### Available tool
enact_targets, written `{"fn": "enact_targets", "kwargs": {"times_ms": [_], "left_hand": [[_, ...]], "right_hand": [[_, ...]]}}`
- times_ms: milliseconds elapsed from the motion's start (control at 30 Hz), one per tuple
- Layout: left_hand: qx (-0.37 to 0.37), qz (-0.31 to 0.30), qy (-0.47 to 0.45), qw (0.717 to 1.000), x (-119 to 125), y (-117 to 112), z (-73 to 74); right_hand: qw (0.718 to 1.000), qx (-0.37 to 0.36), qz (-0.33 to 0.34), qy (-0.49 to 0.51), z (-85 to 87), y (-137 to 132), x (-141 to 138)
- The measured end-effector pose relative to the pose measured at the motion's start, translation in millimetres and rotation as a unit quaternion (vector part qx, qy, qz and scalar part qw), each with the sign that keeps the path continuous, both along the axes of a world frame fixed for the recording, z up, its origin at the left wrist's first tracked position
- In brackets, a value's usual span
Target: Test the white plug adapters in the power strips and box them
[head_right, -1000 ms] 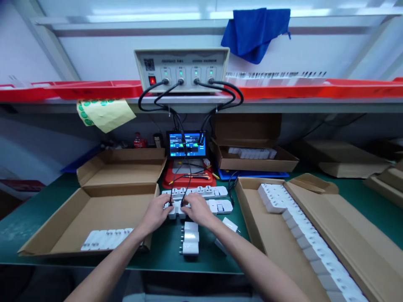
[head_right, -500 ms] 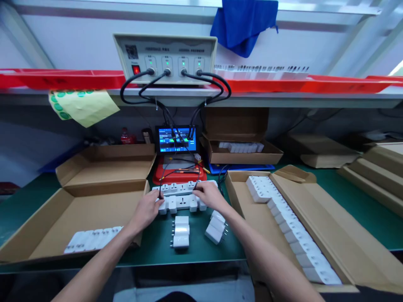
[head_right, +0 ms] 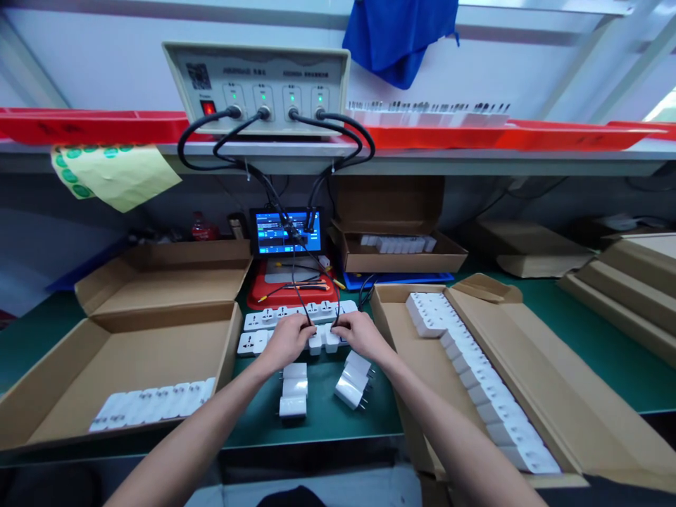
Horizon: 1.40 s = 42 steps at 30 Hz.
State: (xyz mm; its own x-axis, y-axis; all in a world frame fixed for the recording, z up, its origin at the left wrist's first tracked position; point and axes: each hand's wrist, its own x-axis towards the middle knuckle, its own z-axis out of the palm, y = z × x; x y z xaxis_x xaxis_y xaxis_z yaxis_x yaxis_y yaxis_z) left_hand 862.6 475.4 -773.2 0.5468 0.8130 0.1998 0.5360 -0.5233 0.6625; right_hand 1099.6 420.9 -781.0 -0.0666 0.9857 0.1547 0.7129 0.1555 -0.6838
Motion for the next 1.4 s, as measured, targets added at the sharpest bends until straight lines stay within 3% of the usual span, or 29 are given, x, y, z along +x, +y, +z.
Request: {"fn": "enact_targets", "kwargs": {"times_ms": [433,633,767,867,1000,1133,1267,1400], "left_hand": [[0.053,-0.041,0.065,0.996,1,8,-9.6],[0.102,-0.077,0.102,0.987,5,1,-16.3],[0.101,-0.080,0.101,0.987,6,-1,-16.9],[0.104,-0.072,0.095,0.987,-14,4,-12.3],[0.084,-0.044,0.071,0.993,-74,16,-8.8],[0.023,-0.024,0.093,0.995,-122,21,-18.1],[0.010,-0.014,0.095,0.995,-128,17,-25.0],[0.008,-0.013,0.019,1.000,-123,9,-13.1]], "right_hand": [[0.987,0.083,0.019,-0.137,-22.2,-3,-5],[0.982,0.062,0.003,-0.179,-4.4,-10,-4],[0.974,0.102,-0.033,-0.198,14.6,-18,-8],[0.966,0.121,-0.005,-0.228,19.7,-22,-30],[0.954,0.079,0.070,-0.279,11.4,-17,-85],[0.948,0.032,0.108,-0.297,6.2,5,-136],[0.952,0.006,0.126,-0.277,14.5,21,-148],[0.962,0.021,0.126,-0.241,30.6,11,-131]]}}
